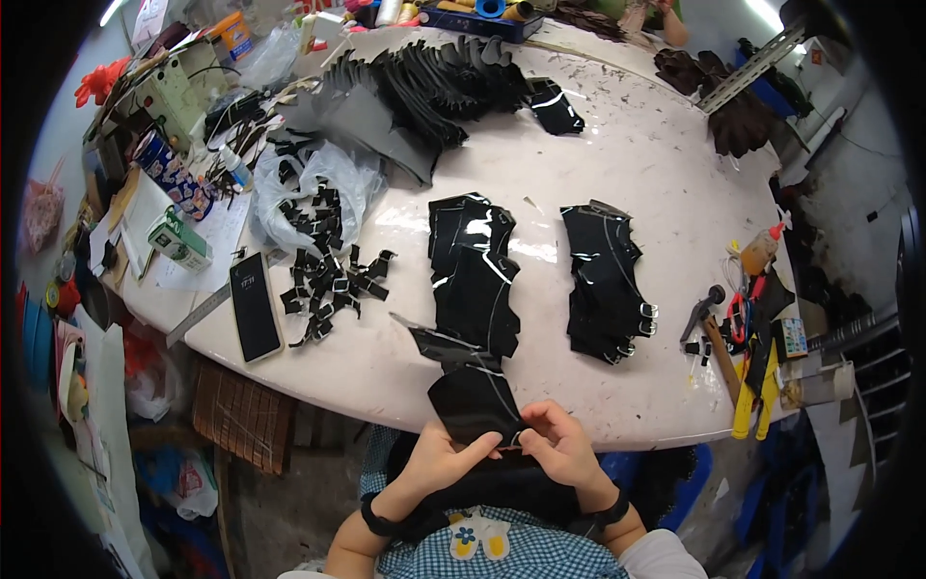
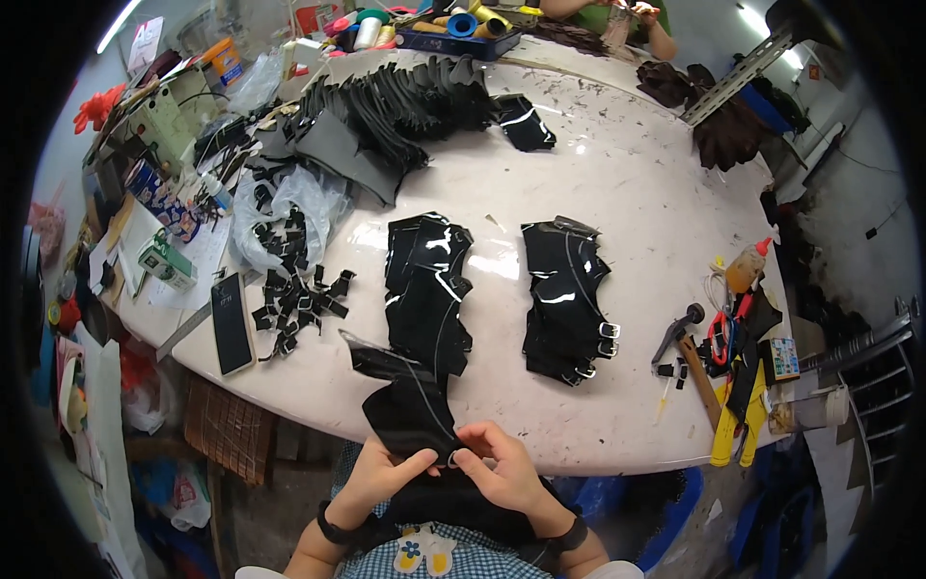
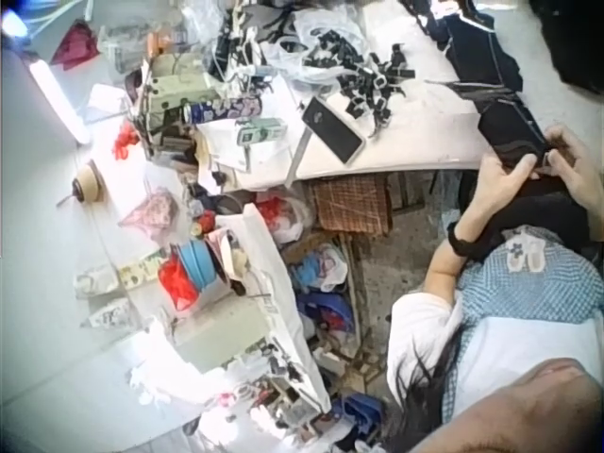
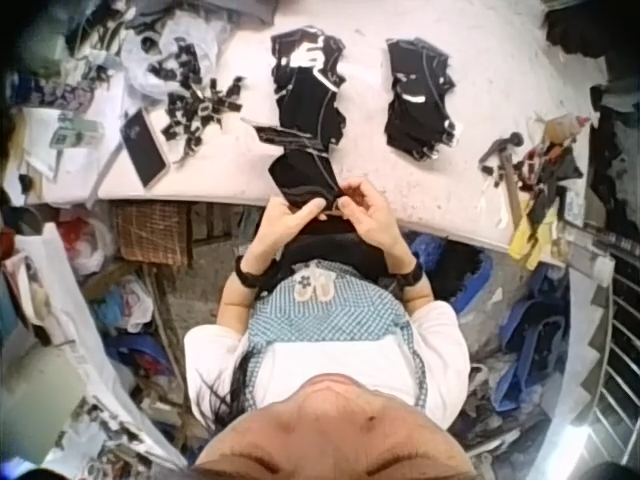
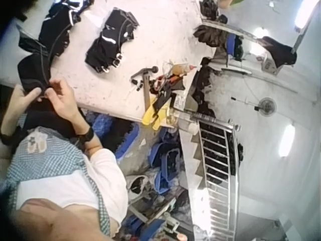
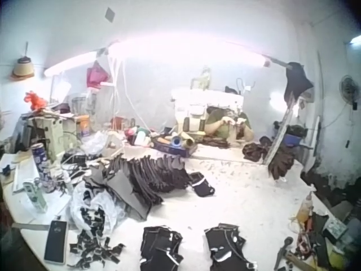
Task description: Attaching small metal buckles and straps to black patent leather shoe upper pieces.
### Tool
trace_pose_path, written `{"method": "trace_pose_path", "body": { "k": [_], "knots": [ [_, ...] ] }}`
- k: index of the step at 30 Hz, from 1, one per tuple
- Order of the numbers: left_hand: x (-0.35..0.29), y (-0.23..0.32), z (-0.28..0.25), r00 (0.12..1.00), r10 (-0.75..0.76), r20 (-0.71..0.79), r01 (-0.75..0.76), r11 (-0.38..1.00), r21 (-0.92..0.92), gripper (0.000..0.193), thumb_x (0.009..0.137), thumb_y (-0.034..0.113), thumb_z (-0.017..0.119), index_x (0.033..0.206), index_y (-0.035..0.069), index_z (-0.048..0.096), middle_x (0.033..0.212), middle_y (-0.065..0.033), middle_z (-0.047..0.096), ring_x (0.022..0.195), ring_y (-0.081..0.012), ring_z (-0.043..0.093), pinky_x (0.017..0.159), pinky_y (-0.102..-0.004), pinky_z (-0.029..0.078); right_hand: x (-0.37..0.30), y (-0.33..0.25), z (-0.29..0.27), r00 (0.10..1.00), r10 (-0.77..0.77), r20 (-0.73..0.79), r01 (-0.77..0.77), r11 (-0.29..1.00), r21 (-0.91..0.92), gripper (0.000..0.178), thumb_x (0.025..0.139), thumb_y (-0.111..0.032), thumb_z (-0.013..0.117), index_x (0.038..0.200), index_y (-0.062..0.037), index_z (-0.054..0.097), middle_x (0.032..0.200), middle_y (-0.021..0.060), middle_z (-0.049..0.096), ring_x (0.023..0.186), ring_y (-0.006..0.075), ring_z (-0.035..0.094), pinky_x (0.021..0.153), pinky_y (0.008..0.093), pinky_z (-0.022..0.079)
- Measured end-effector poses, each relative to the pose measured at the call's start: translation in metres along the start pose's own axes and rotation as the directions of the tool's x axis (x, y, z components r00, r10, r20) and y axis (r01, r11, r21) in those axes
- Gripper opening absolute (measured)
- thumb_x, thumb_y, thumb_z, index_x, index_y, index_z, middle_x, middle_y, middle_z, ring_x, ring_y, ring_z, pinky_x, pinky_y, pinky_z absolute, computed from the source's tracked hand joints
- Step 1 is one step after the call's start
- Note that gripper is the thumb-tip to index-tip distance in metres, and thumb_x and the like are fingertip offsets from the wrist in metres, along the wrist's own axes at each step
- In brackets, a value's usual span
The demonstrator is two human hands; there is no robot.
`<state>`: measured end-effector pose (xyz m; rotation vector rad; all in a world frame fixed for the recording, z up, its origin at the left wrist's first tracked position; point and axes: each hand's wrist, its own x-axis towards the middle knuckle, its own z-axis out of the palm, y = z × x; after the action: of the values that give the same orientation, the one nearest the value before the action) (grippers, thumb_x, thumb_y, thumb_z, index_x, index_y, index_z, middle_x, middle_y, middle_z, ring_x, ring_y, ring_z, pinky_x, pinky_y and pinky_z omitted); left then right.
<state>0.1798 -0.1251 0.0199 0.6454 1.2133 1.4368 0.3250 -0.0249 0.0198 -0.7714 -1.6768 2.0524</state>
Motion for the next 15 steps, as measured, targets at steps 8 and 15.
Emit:
{"method": "trace_pose_path", "body": {
  "k": [8, 15],
  "knots": [
    [0.001, -0.014, -0.01, 0.97, 0.235, 0.055, -0.241, 0.949, 0.202, 0.033, 0.074, 0.001, 0.062, 0.106, 0.002, 0.055, 0.095, -0.0054, 0.058, 0.079, -0.0111, 0.058, 0.07, -0.024, 0.048, 0.04, -0.048, -0.012, 0.726, -0.626, 0.284, 0.657, 0.512, -0.553, 0.023, 0.066, 0.004, 0.061, 0.087, -0.0013, 0.057, 0.076, 0.0087, 0.058, 0.062, 0.0209, 0.054, 0.053, 0.0262, 0.041],
    [0.007, -0.015, -0.017, 0.991, 0.136, 0.016, -0.135, 0.955, 0.265, 0.047, 0.075, 0.001, 0.059, 0.119, 0.001, 0.043, 0.126, -0.0156, 0.041, 0.087, -0.0163, 0.059, 0.072, -0.0248, 0.049, 0.072, -0.055, -0.091, 0.654, -0.573, -0.494, 0.062, 0.692, -0.719, 0.018, 0.076, -0.006, 0.053, 0.089, 0.0047, 0.057, 0.075, 0.0165, 0.059, 0.063, 0.0275, 0.057, 0.056, 0.0337, 0.044]
  ]
}}
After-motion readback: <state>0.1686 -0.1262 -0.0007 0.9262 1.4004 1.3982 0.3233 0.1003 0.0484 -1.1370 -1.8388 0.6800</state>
